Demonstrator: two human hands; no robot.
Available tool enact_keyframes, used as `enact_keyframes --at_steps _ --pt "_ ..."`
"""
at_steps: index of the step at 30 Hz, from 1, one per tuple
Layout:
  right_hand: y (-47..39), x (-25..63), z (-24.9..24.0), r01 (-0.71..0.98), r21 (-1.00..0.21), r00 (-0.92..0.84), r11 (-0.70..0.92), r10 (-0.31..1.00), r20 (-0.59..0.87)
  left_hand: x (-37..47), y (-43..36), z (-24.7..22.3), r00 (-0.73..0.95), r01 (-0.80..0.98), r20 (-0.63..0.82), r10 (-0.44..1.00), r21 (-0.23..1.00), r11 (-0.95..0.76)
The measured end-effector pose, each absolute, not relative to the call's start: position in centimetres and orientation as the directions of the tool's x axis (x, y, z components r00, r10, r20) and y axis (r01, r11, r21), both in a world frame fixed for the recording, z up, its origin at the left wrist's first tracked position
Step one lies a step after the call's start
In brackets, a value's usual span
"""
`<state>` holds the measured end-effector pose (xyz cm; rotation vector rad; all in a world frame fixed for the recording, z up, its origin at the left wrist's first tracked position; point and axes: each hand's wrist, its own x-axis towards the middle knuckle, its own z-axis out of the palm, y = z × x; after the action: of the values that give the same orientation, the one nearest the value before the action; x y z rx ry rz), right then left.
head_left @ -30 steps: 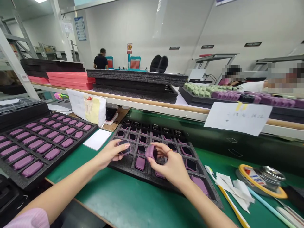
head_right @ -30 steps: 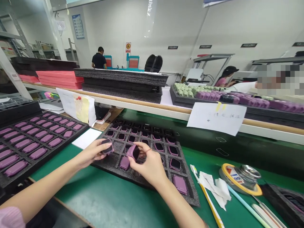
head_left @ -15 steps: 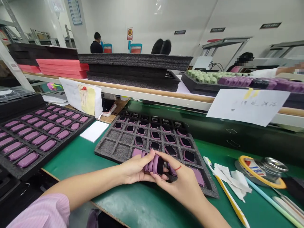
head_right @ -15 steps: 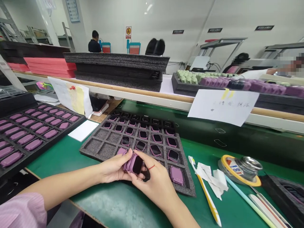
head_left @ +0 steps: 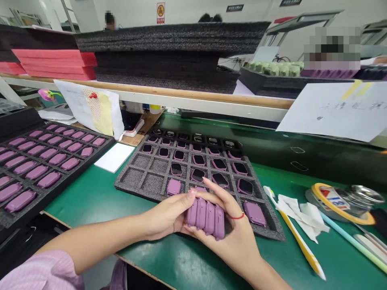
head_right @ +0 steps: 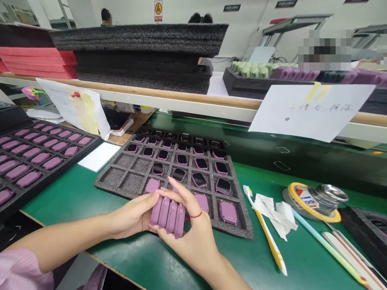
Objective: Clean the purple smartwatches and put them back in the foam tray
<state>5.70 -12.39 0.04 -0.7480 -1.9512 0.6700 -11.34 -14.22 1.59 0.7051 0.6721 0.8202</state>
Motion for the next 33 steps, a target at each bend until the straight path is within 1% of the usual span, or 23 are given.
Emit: enact_keyframes --at_steps 3,6,10,14,16,21,24,26,28,31,33 --pt "-12.6 5.6 0.1 0.221 -0.689 -0.394 0.691 0.709 0.585 -11.1 -14.3 1.8 0.482 -0.412 -0.245 0.842 0.785 0.464" --pt "-12.6 5.7 0.0 0.21 -0.686 -0.409 0.697 0.7 0.586 -11.2 -14.2 2.1 0.496 -0.393 -0.213 0.842 0.809 0.436" --pt "-12.5 5.9 -0.2 0.213 -0.715 -0.409 0.666 0.725 0.554 -11.7 -14.0 2.1 0.513 -0.295 -0.195 0.836 0.875 0.385" --pt "-12.3 6.2 -0.2 0.181 -0.75 -0.42 0.636 0.739 0.526 -12.1 -14.2 1.7 0.557 -0.32 -0.118 0.822 0.883 0.343" --pt "-12.3 6.3 -0.3 0.16 -0.757 -0.415 0.634 0.739 0.531 -12.1 -14.3 1.6 0.578 -0.318 -0.101 0.81 0.886 0.337" --pt "-12.6 6.2 -0.7 0.181 -0.741 -0.379 0.646 0.741 0.554 -12.0 -14.0 1.7 0.608 -0.315 -0.134 0.783 0.864 0.393" --pt "-12.8 6.1 -0.4 0.229 -0.703 -0.37 0.674 0.728 0.577 -12.1 -13.8 1.7 0.616 -0.323 -0.176 0.767 0.833 0.45" --pt "-12.8 6.1 -0.1 0.241 -0.679 -0.374 0.693 0.712 0.594 -12.2 -13.8 1.7 0.613 -0.302 -0.199 0.765 0.835 0.459" --pt "-12.9 6.1 0.1 0.246 -0.665 -0.375 0.705 0.702 0.606 -12.2 -14.0 1.8 0.591 -0.263 -0.174 0.787 0.881 0.392" --pt "-13.0 6.0 0.1 0.26 -0.627 -0.374 0.734 0.675 0.636 -12.1 -14.4 1.9 0.532 -0.215 -0.071 0.844 0.952 0.216" --pt "-13.0 6.0 -0.1 0.268 -0.6 -0.37 0.754 0.656 0.658 -12.1 -14.7 1.9 0.497 -0.189 -0.017 0.868 0.974 0.127"
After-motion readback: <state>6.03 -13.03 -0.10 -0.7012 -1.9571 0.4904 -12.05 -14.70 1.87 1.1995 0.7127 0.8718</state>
